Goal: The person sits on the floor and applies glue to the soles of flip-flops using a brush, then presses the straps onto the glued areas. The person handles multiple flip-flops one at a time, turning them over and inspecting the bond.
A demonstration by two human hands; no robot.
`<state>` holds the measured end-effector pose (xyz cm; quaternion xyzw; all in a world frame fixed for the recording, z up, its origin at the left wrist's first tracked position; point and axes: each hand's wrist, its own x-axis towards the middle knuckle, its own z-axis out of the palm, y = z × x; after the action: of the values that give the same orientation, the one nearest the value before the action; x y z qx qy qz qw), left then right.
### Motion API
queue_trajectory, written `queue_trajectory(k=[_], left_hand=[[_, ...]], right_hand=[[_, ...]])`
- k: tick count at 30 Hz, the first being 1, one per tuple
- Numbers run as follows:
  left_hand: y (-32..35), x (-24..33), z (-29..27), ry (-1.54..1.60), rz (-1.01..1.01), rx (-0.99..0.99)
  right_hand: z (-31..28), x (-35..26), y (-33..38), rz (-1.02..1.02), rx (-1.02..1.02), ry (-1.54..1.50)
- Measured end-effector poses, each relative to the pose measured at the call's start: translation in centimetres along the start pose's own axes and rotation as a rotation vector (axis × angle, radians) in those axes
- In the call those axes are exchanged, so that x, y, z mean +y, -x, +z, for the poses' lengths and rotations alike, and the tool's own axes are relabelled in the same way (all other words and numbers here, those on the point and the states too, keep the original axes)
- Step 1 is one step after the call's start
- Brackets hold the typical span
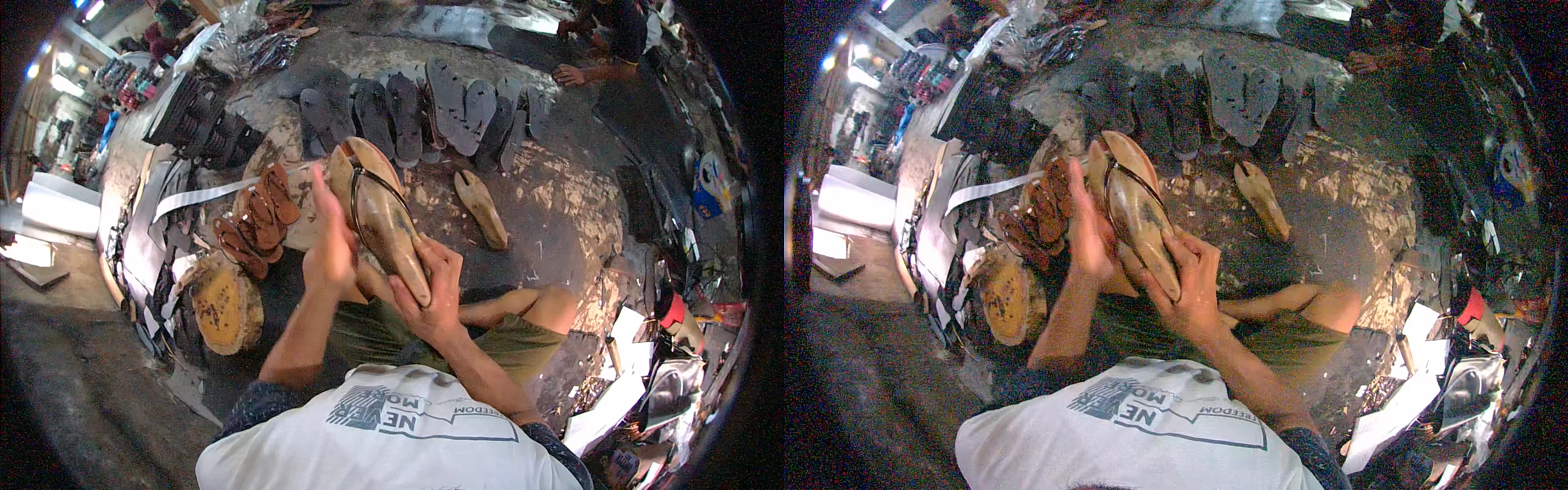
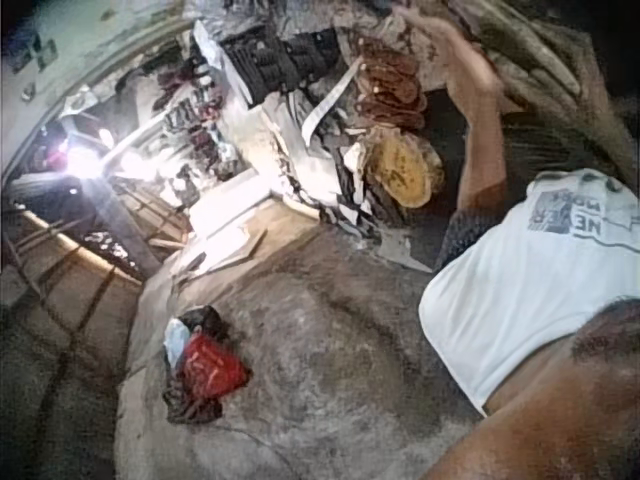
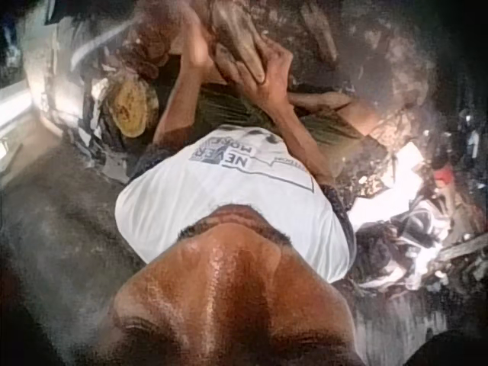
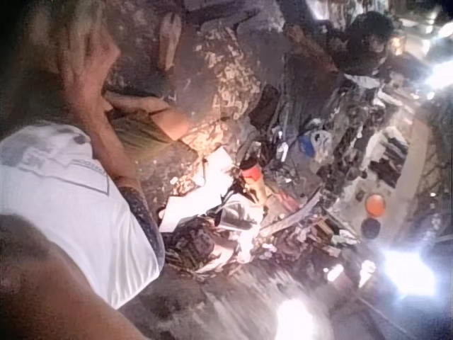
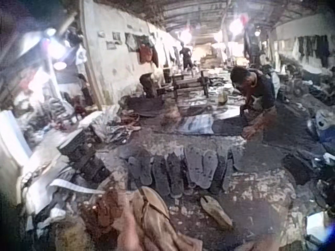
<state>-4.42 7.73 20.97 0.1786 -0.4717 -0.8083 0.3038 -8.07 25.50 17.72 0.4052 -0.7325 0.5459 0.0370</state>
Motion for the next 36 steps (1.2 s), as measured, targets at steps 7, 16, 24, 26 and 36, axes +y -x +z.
queue_trajectory(k=[7, 16, 24, 26, 36], left_hand=[[5.2, -0.8, -0.3, -0.217, -0.141, 0.123], [11.5, 1.5, 0.8, 0.183, -0.393, 0.112], [12.6, 1.7, 0.8, 0.244, -0.341, 0.194], [12.4, 1.8, 1.7, 0.225, -0.291, 0.189], [9.8, 5.5, 5.0, -0.833, -0.22, -0.326]], right_hand=[[-4.4, 1.0, 0.3, -0.021, -0.496, -0.189], [-4.2, -0.5, 4.3, 1.039, -0.486, -1.256], [-5.9, -2.5, 5.3, 1.204, -0.427, -1.139], [-6.0, -2.4, 5.3, 1.174, -0.437, -1.105], [-3.3, 6.8, -4.3, 0.724, -0.571, -1.078]])
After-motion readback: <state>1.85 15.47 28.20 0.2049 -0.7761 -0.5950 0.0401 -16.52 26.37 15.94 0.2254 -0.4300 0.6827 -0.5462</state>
